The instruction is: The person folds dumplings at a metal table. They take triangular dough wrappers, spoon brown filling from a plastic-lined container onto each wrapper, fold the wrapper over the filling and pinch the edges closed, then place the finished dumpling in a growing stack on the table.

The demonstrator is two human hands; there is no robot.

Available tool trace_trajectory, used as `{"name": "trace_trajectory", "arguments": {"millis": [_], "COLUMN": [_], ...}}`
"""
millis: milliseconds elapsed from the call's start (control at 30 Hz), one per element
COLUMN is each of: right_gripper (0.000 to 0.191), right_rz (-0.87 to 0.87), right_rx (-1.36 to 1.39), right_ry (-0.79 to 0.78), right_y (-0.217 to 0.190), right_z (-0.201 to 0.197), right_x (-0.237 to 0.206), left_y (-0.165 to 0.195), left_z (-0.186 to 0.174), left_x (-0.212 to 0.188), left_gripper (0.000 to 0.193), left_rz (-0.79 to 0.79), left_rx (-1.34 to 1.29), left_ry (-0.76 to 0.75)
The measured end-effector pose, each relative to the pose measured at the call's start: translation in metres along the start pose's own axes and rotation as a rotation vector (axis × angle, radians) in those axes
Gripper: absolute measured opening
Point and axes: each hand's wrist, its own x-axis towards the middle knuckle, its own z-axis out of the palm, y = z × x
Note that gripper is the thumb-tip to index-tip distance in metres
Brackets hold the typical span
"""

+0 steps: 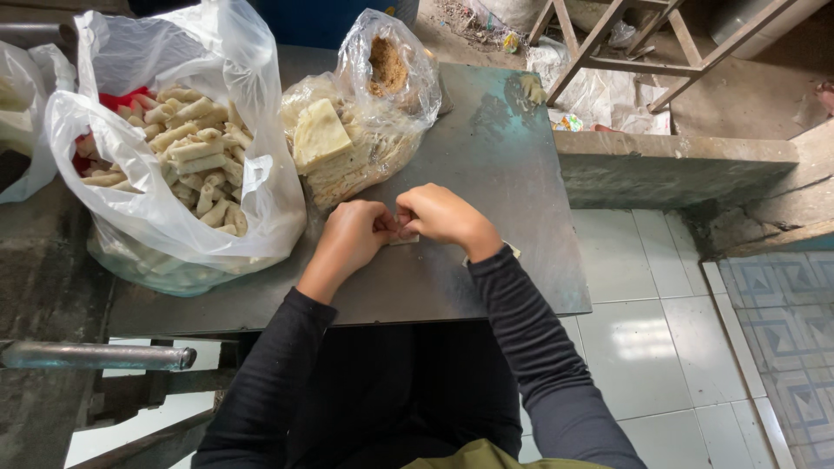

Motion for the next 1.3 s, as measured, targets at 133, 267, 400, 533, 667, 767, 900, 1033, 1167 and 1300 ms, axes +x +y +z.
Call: {"name": "trace_trajectory", "arguments": {"millis": [133,267,400,533,667,767,900,1033,1167,1300], "right_gripper": [0.012,0.008,0.012,0.023,0.018,0.015,0.014,0.009,0.013,0.010], "right_rz": [-0.167,-0.176,0.139,0.255,0.046,-0.030,-0.042,0.220,0.184,0.045], "right_rx": [0.065,0.053,0.039,0.129,0.040,-0.005,-0.073,-0.040,-0.051,-0.066], "right_ry": [0.260,0.502,0.571,0.536,0.632,0.596,0.594,0.668,0.669,0.586], "right_y": [-0.004,-0.009,-0.006,0.000,0.000,0.003,0.003,-0.003,-0.003,0.000], "right_z": [0.016,0.041,0.048,0.043,0.046,0.044,0.042,0.052,0.052,0.046], "right_x": [-0.033,-0.055,-0.039,-0.027,-0.037,-0.046,-0.046,-0.032,-0.026,-0.041], "left_y": [-0.007,-0.003,0.002,0.000,0.001,0.001,0.003,0.003,0.001,0.004], "left_z": [0.009,0.023,0.023,0.011,0.016,0.022,0.029,0.030,0.025,0.021], "left_x": [-0.019,-0.032,-0.025,-0.011,-0.014,-0.024,-0.026,-0.015,-0.012,-0.022], "left_gripper": [0.012,0.011,0.013,0.023,0.009,0.014,0.010,0.009,0.011,0.006], "left_rz": [0.177,0.334,0.078,-0.206,-0.059,0.052,0.050,-0.125,-0.190,-0.034], "left_rx": [0.152,0.392,0.312,0.049,0.101,0.225,0.300,0.229,0.081,0.224], "left_ry": [0.093,0.167,0.203,0.113,0.221,0.220,0.279,0.288,0.279,0.297]}}
